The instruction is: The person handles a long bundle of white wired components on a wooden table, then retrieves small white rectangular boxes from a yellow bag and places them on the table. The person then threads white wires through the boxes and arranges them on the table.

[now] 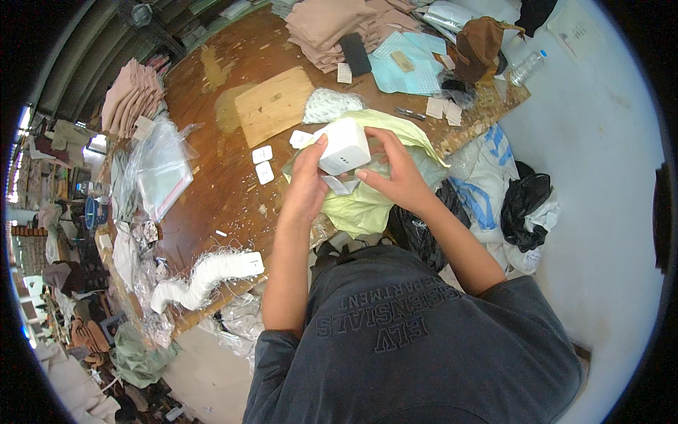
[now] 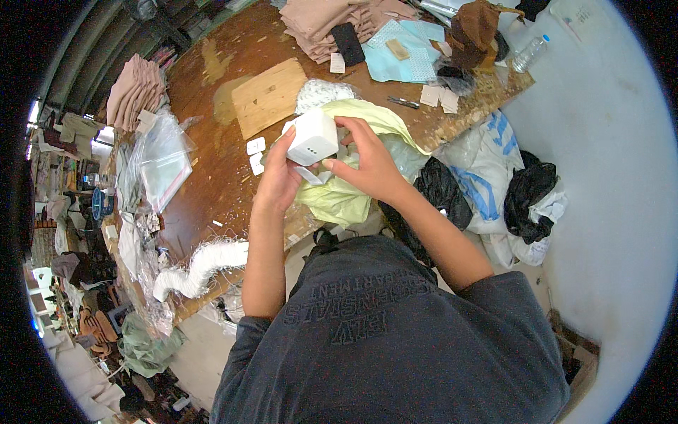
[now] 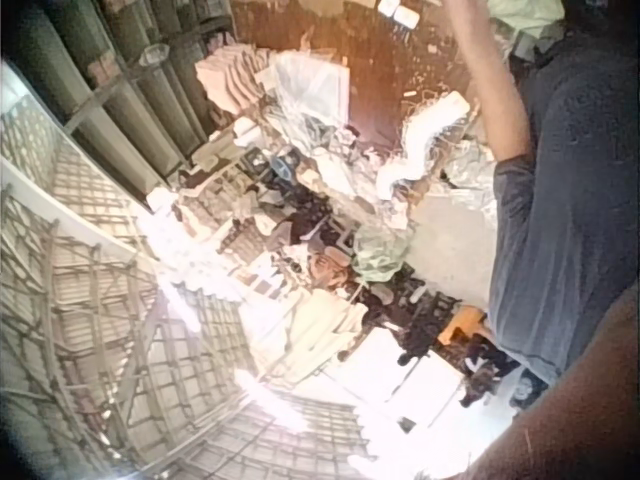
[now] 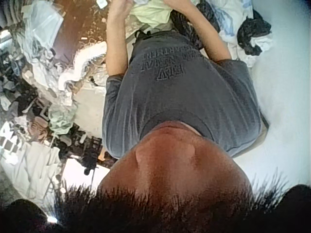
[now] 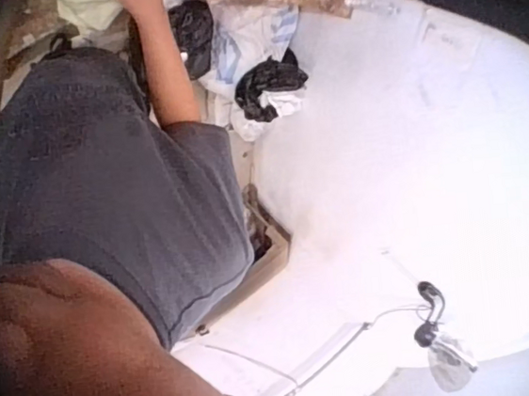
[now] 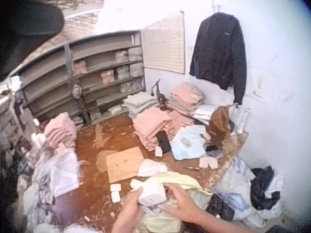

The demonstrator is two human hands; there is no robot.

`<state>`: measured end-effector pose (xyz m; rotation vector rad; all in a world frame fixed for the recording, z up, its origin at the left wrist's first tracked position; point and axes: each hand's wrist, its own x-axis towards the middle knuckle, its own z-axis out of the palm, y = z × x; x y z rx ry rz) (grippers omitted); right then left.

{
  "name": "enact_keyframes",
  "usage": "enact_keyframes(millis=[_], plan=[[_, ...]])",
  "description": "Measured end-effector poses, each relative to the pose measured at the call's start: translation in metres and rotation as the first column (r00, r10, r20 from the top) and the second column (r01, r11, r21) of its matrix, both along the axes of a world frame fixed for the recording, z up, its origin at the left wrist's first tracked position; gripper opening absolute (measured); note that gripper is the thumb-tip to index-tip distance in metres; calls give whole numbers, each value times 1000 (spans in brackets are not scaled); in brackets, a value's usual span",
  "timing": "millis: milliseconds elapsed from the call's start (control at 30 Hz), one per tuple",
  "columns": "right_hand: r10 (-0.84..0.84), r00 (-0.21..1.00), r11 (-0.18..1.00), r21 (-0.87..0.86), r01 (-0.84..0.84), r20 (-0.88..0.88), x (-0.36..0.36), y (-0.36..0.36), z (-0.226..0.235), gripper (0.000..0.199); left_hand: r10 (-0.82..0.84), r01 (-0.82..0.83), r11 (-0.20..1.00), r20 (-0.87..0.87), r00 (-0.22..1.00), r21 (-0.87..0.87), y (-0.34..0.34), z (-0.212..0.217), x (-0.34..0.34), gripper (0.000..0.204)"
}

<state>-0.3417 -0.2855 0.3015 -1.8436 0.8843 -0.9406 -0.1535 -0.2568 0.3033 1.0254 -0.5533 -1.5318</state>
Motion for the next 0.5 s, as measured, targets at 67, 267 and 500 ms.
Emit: enact_keyframes(millis=[67, 267, 500], plan=[[4, 1000, 997, 71, -5, 15, 5, 1, 6, 72, -20, 20, 1000, -21, 1000, -1, 3, 3, -2, 47], [150, 984, 986, 63, -157, 101, 11, -2, 18, 68, -45, 54, 991, 78, 996, -125, 24, 18, 8, 44], [333, 940, 884, -372, -283, 77, 30, 5, 28, 59, 14, 93, 915, 261, 965, -392, 59, 27, 42, 58]])
